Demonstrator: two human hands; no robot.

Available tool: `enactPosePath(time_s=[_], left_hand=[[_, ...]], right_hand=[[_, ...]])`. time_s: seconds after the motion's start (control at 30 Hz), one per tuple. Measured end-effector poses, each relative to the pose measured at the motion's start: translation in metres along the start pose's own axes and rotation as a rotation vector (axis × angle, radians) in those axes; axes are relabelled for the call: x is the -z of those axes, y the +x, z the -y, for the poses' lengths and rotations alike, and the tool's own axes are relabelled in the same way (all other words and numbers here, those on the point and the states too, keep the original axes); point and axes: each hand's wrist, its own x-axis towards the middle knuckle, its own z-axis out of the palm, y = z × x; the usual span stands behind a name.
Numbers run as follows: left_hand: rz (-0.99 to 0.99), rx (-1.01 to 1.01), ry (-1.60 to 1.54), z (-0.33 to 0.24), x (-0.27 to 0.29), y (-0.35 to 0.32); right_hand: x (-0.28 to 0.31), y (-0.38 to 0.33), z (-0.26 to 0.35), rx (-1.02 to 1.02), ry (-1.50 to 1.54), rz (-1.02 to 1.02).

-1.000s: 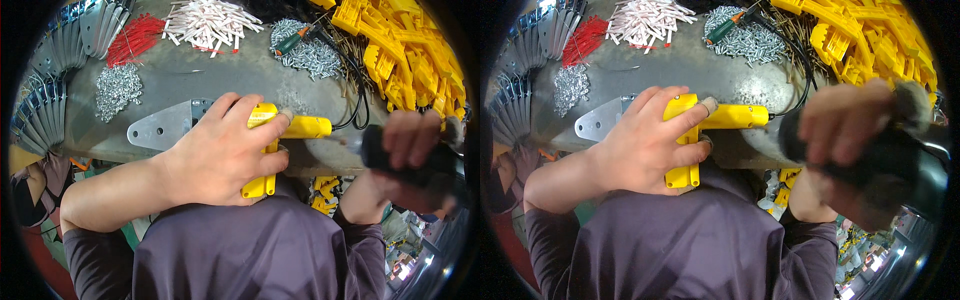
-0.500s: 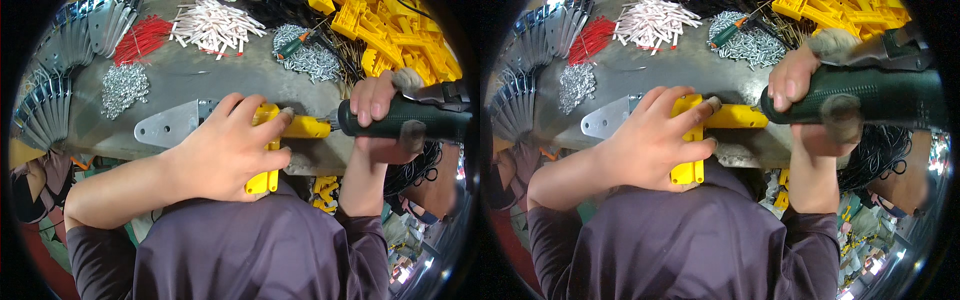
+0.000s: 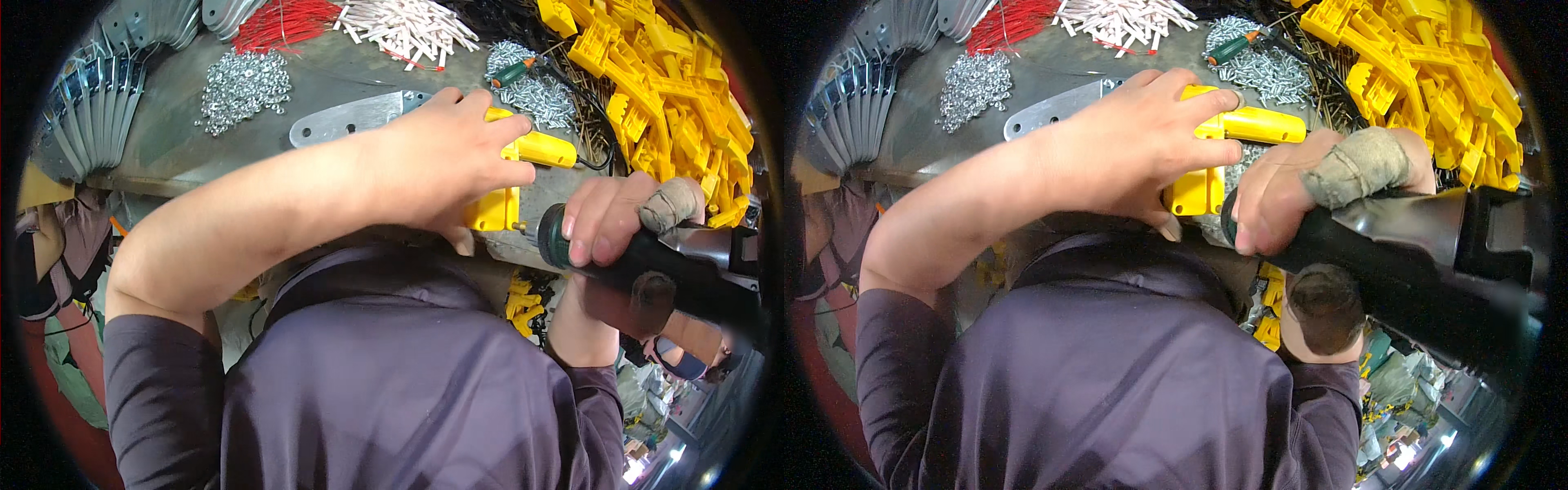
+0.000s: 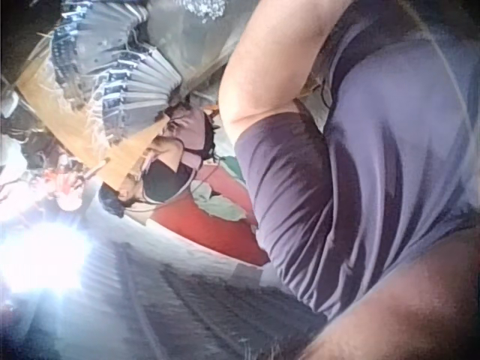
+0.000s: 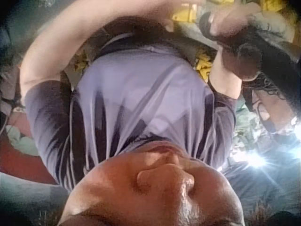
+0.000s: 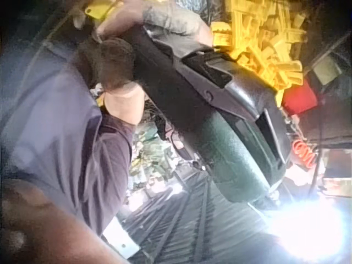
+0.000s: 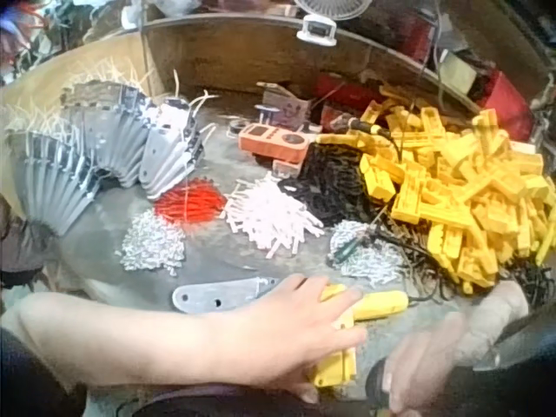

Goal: Soldering and assembling a yellow plastic housing for an electronic device.

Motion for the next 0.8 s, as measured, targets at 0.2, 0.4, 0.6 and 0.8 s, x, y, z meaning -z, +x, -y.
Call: enactPosePath(time_s=[0.2,0.4,0.6,0.8], left_hand=[[0.065,-0.089,-0.051,0.005,0.005,0.000],[0.034,-0.078,-0.039,0.008,0.001,-0.006],[0.015,-0.085,-0.051,0.008,-0.002,0.000],[0.006,-0.063,-0.102,0.009,-0.002,-0.002]], right_hand=[[-0.023,0.002,-0.007,-0.017,0.026,-0.055],[-0.016,0.014,-0.026,-0.022,0.070,-0.094],[-0.042,-0.002,-0.012,-0.039,0.090,-0.151],[-0.051,0.012,-0.035,-0.054,0.129,-0.192]])
